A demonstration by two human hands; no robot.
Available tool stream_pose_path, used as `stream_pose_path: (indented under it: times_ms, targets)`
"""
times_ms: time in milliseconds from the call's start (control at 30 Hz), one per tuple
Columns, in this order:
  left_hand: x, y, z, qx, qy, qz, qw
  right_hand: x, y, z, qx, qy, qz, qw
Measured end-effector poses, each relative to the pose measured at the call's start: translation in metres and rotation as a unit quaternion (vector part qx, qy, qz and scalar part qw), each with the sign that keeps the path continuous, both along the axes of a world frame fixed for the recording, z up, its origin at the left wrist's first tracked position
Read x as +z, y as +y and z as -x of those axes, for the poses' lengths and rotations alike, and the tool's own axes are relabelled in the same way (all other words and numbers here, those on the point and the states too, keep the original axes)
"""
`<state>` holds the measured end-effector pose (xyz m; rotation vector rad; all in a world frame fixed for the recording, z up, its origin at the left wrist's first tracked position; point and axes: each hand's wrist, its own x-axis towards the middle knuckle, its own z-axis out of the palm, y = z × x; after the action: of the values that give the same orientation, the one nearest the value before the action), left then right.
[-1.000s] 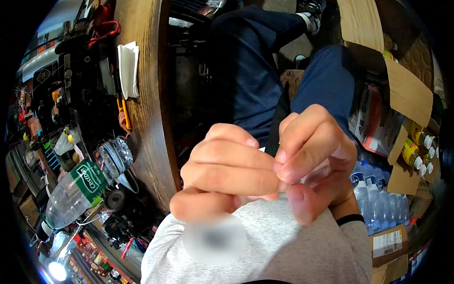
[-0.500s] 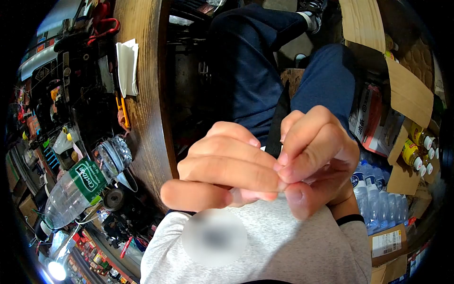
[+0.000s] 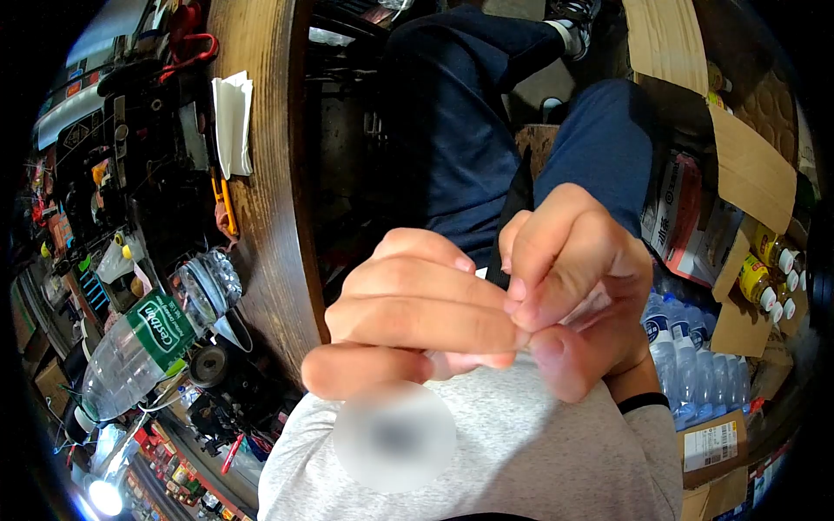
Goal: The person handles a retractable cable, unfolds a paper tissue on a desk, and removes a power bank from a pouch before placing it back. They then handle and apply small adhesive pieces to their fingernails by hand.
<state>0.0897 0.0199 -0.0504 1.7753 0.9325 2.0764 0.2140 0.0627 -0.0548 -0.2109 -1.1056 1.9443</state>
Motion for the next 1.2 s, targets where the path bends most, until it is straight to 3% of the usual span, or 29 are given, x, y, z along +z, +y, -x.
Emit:
stream_pose_path:
  times_ms: [300,867,1200]
  targets:
    - [0.003,-0.001,0.001,0.034,0.053,0.013,0.998,-0.005,0.0,0.001,-0.017,0.011,-0.025,0.999]
    - [0.0,0.005,-0.011,0.115,0.032,-0.011,0.993,-0.001,-0.001,0.001,-0.006,-0.007,0.012,1.0]
    - [-0.001,0.007,-0.014,0.169,0.04,-0.018,0.985,-0.008,0.002,0.002,-0.035,0.0,-0.044,0.998]
